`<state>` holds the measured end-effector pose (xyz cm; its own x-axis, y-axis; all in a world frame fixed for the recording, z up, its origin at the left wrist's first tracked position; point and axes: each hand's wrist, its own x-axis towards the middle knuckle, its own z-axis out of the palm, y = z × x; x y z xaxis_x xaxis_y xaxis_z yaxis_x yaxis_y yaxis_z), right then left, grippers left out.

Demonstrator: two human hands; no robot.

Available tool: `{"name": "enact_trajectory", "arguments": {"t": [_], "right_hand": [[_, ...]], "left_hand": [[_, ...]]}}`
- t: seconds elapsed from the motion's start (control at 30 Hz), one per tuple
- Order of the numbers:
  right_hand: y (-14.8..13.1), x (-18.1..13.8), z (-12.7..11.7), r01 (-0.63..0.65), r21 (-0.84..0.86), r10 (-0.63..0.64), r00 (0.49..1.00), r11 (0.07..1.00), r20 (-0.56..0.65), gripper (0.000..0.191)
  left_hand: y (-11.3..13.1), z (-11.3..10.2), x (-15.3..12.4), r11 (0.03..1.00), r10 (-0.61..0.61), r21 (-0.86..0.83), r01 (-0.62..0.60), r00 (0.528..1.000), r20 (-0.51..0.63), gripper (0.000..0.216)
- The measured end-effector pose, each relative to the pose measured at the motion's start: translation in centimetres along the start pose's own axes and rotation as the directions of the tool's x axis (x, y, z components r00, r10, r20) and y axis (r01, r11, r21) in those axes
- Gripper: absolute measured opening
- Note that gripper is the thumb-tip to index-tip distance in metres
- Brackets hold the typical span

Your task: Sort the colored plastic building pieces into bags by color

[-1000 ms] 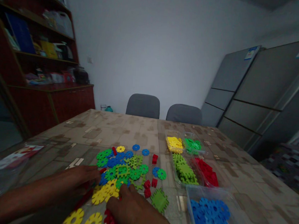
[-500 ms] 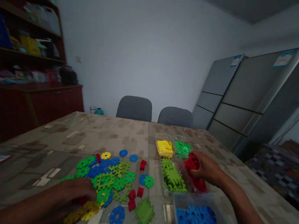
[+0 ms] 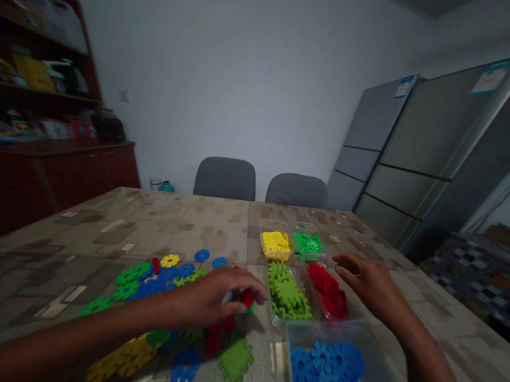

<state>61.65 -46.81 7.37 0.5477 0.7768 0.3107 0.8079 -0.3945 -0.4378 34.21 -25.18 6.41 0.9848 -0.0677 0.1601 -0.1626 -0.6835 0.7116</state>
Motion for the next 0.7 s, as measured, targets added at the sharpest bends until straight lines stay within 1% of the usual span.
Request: {"name": "enact_trajectory", "arguments": {"t": [0.1,0.13,0.17,0.2,0.23,0.3,0.33,0.37,0.4,0.47,0.53,0.57,0.63,0.7], "right_hand": [[-0.6,-0.8,-2.0,-0.021,-0.012,0.019,0.989,1.0,-0.148,0.041],[-0.8,-1.1,-2.7,-0.034,-0.02,0.029,0.981,0.999,-0.193,0.042],[-1.0,-1.3,-3.4,-0.045,-0.027,0.038,0.974,0.999,-0.222,0.042],[-1.2,-1.6,-3.9,-0.055,-0.032,0.046,0.97,0.998,-0.238,0.042],[-1.3,-1.8,-4.3,-0.063,-0.034,0.052,0.967,0.997,-0.248,0.042],[-1.5,-2.1,-4.7,-0.07,-0.034,0.06,0.968,0.997,-0.243,0.042],[-1.5,-2.2,-4.5,-0.068,-0.026,0.061,0.973,0.997,-0.224,0.042],[-1.5,-2.2,-4.2,-0.062,-0.015,0.058,0.981,0.998,-0.183,0.042],[-1.5,-2.2,-3.7,-0.049,-0.002,0.048,0.992,0.999,-0.117,0.042],[-1.7,-1.9,-2.2,-0.001,0.014,0.0,0.997,1.0,0.081,0.04],[-1.9,-1.4,-0.3,0.055,0.007,-0.054,0.957,0.998,0.284,0.038],[-2.0,-1.2,0.7,0.076,-0.001,-0.07,0.932,0.997,0.354,0.036],[-1.8,-0.9,2.1,0.092,-0.019,-0.075,0.904,0.996,0.421,0.035],[-1.2,-0.9,2.8,0.08,-0.035,-0.059,0.911,0.996,0.409,0.038]], "left_hand": [[0.7,2.0,6.6,0.982,0.139,-0.126,-0.142,0.99,-0.031,0.046],[0.8,2.8,8.8,0.969,0.168,-0.177,-0.174,0.985,-0.044,0.048],[0.8,3.7,10.9,0.951,0.18,-0.252,-0.18,0.983,-0.025,0.051],[0.8,4.4,12.7,0.939,0.164,-0.307,-0.154,0.986,0.008,0.054],[0.7,5.1,14.3,0.941,0.145,-0.311,-0.133,0.989,0.017,0.055],[0.2,5.8,16.1,0.942,0.116,-0.318,-0.105,0.993,0.015,0.053],[-0.1,5.9,16.4,0.946,0.099,-0.311,-0.096,0.995,-0.006,0.052],[-0.5,5.7,16.3,0.948,0.083,-0.305,-0.09,0.996,-0.035,0.051],[-0.9,5.3,15.7,0.951,0.066,-0.296,-0.084,0.995,-0.07,0.05],[-1.8,4.0,13.5,0.959,0.034,-0.275,-0.073,0.989,-0.144,0.042],[-2.6,2.0,10.2,0.965,0.011,-0.256,-0.062,0.98,-0.196,0.031],[-2.9,0.9,8.3,0.968,-0.002,-0.244,-0.053,0.976,-0.217,0.029],[-3.8,-1.7,4.0,0.974,-0.034,-0.227,-0.022,0.97,-0.243,0.025],[-4.8,-4.3,-0.6,0.977,-0.089,-0.209,0.032,0.959,-0.271,0.024]]}}
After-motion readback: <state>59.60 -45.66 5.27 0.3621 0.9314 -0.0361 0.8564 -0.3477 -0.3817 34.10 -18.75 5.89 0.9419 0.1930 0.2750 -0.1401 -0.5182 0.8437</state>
